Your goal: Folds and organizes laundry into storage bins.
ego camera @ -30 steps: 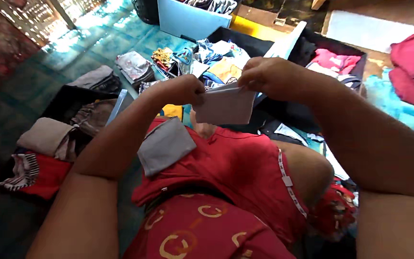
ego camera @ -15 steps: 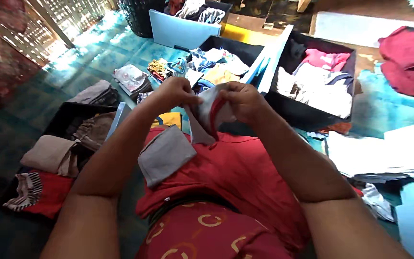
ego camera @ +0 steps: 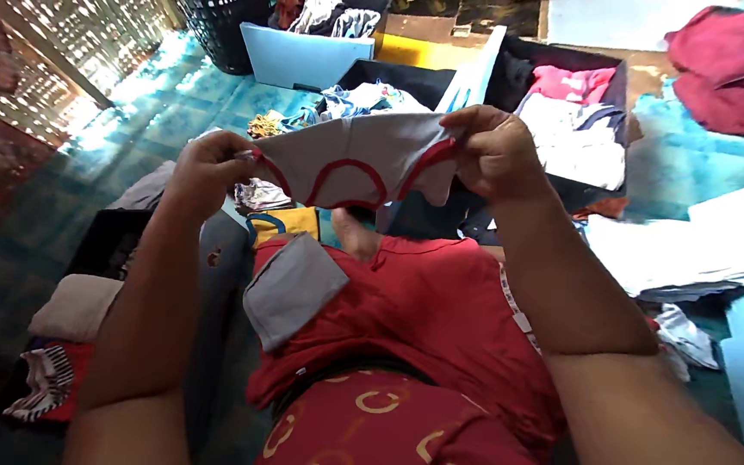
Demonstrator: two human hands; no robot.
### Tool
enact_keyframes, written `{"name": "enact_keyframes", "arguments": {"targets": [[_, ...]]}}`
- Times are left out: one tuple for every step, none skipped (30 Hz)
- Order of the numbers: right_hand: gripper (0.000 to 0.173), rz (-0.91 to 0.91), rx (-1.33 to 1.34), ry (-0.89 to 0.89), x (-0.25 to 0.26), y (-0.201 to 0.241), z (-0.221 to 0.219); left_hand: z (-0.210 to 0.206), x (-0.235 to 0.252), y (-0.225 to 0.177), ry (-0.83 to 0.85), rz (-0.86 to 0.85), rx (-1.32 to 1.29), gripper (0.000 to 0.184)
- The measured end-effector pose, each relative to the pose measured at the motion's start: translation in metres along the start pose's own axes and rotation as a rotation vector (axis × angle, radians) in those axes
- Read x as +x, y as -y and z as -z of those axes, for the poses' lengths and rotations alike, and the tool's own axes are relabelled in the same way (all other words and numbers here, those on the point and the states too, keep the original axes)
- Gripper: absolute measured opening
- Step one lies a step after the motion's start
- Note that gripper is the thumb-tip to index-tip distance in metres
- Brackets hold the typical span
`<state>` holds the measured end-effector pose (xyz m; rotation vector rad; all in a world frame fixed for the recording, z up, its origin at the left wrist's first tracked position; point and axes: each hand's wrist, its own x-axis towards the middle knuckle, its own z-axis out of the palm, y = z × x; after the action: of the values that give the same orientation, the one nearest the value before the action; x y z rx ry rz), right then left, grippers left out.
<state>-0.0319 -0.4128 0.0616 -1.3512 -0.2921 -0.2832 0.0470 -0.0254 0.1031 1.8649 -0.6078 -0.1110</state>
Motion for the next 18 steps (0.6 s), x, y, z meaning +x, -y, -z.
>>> {"name": "enact_keyframes", "arguments": {"targets": [[0.042,0.029,0.001,0.036,0.0,-0.001,0.003,0.002,0.0,0.003,-0.006,-0.023,-0.023,0.013],[0.047,0.047,-0.008,0.055,-0.001,-0.001,0.004,0.003,-0.001,0.004,-0.017,-0.045,-0.039,0.015],[0.051,0.067,-0.031,0.056,-0.001,0.0,0.003,0.004,-0.001,0.004,-0.035,-0.069,-0.045,0.016],[0.053,0.098,-0.061,0.048,-0.001,0.0,0.001,0.004,-0.001,0.005,-0.053,-0.093,-0.047,0.018],[0.053,0.137,-0.103,0.039,-0.001,0.0,0.0,0.005,0.0,0.006,-0.073,-0.112,-0.046,0.02],[0.05,0.181,-0.172,0.036,-0.001,-0.001,0.0,0.005,0.0,0.006,-0.092,-0.131,-0.046,0.021],[0.045,0.226,-0.267,0.04,-0.001,-0.001,0.002,0.006,0.001,0.006,-0.105,-0.15,-0.038,0.022],[0.037,0.265,-0.375,0.036,-0.001,-0.001,0.004,0.006,0.002,0.006,-0.115,-0.17,-0.021,0.023],[0.027,0.29,-0.469,0.024,-0.002,-0.001,0.006,0.007,0.003,0.006,-0.124,-0.187,-0.01,0.022],[0.019,0.313,-0.542,0.013,-0.002,-0.002,0.009,0.008,0.003,0.005,-0.124,-0.2,-0.01,0.021],[0.015,0.333,-0.601,0.005,-0.002,-0.003,0.011,0.009,0.004,0.003,-0.117,-0.213,-0.018,0.02],[0.013,0.346,-0.657,-0.001,-0.002,-0.003,0.013,0.011,0.004,0.003,-0.104,-0.226,-0.033,0.02],[0.011,0.341,-0.712,-0.006,-0.003,-0.004,0.014,0.013,0.003,0.002,-0.09,-0.23,-0.054,0.02],[0.009,0.314,-0.775,-0.014,-0.005,-0.005,0.016,0.013,0.002,0.0,-0.086,-0.217,-0.079,0.02],[0.009,0.268,-0.804,-0.028,-0.008,-0.005,0.016,0.013,0.0,-0.003,-0.093,-0.185,-0.1,0.02],[0.008,0.195,-0.81,-0.044,-0.01,-0.005,0.017,0.012,-0.002,-0.005,-0.104,-0.147,-0.143,0.02],[0.008,0.099,-0.776,-0.061,-0.013,-0.005,0.017,0.011,-0.004,-0.006,-0.125,-0.114,-0.208,0.02],[0.01,0.009,-0.687,-0.086,-0.014,-0.006,0.017,0.011,-0.005,-0.005,-0.145,-0.089,-0.276,0.021]]}}
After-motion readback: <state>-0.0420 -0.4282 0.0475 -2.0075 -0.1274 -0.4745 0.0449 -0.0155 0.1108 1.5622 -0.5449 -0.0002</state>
